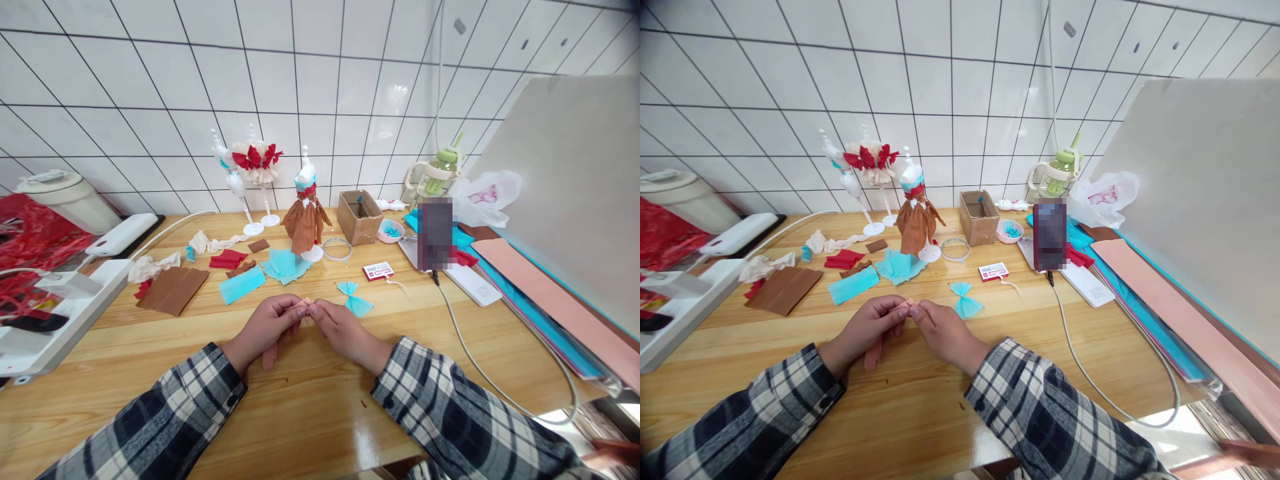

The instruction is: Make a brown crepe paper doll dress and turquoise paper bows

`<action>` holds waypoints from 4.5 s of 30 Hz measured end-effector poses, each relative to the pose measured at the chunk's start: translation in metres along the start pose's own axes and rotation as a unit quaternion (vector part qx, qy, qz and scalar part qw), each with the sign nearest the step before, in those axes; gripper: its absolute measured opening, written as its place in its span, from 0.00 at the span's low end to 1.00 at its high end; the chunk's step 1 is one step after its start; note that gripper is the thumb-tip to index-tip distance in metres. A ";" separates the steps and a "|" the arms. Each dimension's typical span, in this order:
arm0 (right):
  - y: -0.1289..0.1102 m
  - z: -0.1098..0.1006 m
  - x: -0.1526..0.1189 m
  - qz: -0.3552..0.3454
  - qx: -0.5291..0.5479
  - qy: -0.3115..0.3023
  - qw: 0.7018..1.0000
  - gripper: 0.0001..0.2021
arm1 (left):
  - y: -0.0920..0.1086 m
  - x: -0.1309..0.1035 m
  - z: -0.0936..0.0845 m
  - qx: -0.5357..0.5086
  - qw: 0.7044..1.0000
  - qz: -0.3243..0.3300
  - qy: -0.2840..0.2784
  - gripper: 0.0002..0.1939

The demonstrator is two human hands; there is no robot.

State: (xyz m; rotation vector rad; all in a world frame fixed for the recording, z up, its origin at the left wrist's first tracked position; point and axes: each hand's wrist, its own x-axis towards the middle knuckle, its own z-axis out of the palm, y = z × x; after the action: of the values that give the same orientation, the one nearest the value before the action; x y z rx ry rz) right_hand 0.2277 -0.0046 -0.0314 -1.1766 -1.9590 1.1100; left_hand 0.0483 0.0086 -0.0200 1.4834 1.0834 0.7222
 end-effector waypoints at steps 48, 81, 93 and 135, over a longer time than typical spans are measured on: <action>0.002 -0.002 0.001 -0.018 -0.028 -0.020 0.999 0.19 | -0.007 0.003 -0.003 -0.044 0.998 0.005 -0.034 0.14; -0.002 -0.023 0.002 0.121 -0.202 0.094 0.967 0.10 | -0.014 0.004 -0.007 0.284 0.952 0.108 0.022 0.30; -0.005 -0.014 -0.003 0.016 -0.261 -0.055 0.964 0.13 | -0.010 0.013 -0.027 -0.089 0.987 0.012 0.133 0.33; 0.018 -0.126 0.051 0.007 -0.350 0.405 0.845 0.19 | -0.007 0.014 -0.059 0.555 0.745 0.129 0.347 0.27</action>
State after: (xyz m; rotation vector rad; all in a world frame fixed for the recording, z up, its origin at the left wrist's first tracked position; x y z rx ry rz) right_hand 0.3141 0.0907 0.0161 -1.6553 -1.6401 -0.2101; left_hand 0.0000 0.0457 -0.0166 2.5031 2.1399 0.9017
